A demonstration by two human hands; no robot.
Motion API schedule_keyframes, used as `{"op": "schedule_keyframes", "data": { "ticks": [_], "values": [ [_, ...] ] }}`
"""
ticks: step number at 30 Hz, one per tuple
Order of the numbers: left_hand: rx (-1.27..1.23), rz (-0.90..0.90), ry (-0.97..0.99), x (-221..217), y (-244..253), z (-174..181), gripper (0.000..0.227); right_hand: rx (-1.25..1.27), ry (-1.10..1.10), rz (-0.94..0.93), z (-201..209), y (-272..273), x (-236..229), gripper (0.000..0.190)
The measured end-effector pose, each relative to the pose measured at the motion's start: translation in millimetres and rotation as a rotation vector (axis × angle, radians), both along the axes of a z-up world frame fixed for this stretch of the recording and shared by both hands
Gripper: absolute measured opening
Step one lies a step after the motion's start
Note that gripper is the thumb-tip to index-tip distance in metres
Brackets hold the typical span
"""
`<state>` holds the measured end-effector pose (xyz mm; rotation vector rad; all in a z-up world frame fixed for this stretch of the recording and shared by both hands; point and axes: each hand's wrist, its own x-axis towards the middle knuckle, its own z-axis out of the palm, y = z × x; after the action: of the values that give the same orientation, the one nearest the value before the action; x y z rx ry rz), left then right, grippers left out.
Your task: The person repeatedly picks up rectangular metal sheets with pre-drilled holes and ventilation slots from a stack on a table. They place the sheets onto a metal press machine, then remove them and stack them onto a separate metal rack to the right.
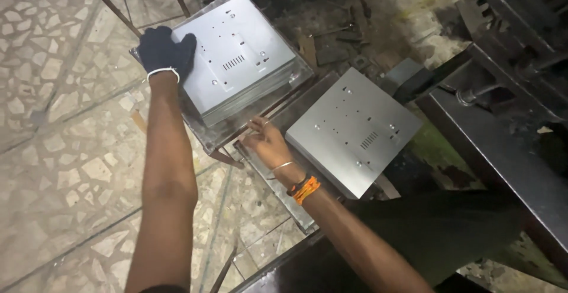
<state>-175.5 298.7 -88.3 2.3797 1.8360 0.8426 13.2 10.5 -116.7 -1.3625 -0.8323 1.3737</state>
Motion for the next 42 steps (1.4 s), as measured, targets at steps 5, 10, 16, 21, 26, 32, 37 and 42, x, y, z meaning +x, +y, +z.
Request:
{"op": "schedule_keyframes", "data": {
  "ticks": [5, 10, 16, 21, 26, 32, 37, 42],
  "values": [
    [0.16, 0.107, 0.007, 10, -15, 7, 0.056, 0.048, 0.091, -0.036, -14, 5, 11, 0.073],
    [0.228, 0.086, 0.059, 9, -6, -13, 0.054, -0.071, -0.06, -0.026, 7, 3, 16, 0.074],
    [0.188, 0.028, 0.1, 5, -4, -13, 0.055, -0.01, 0.077, -0.06, 1, -5, 27, 0.076],
    [0.507, 0.26, 0.366, 5, -19, -19, 0.067, -0.055, 0.084, -0.083, -1, 4, 37, 0.076],
    [0.142, 0.241, 0.181, 20, -32, 12, 0.066, -0.102, 0.103, -0.002, 19, 36, 20, 0.07],
    [0.155, 0.233, 0.173, 20, -40, 16, 0.066, -0.064, 0.235, 0.076, 31, 36, 3, 0.059],
    [0.012, 0.249, 0.17, 17, -48, 20, 0.073, -0.288, 0.238, -0.059, 28, 44, 7, 0.052],
    [0.338, 0.321, 0.312, 8, -40, -8, 0.075, -0.198, 0.301, 0.008, 21, 60, -4, 0.052]
  ]
}}
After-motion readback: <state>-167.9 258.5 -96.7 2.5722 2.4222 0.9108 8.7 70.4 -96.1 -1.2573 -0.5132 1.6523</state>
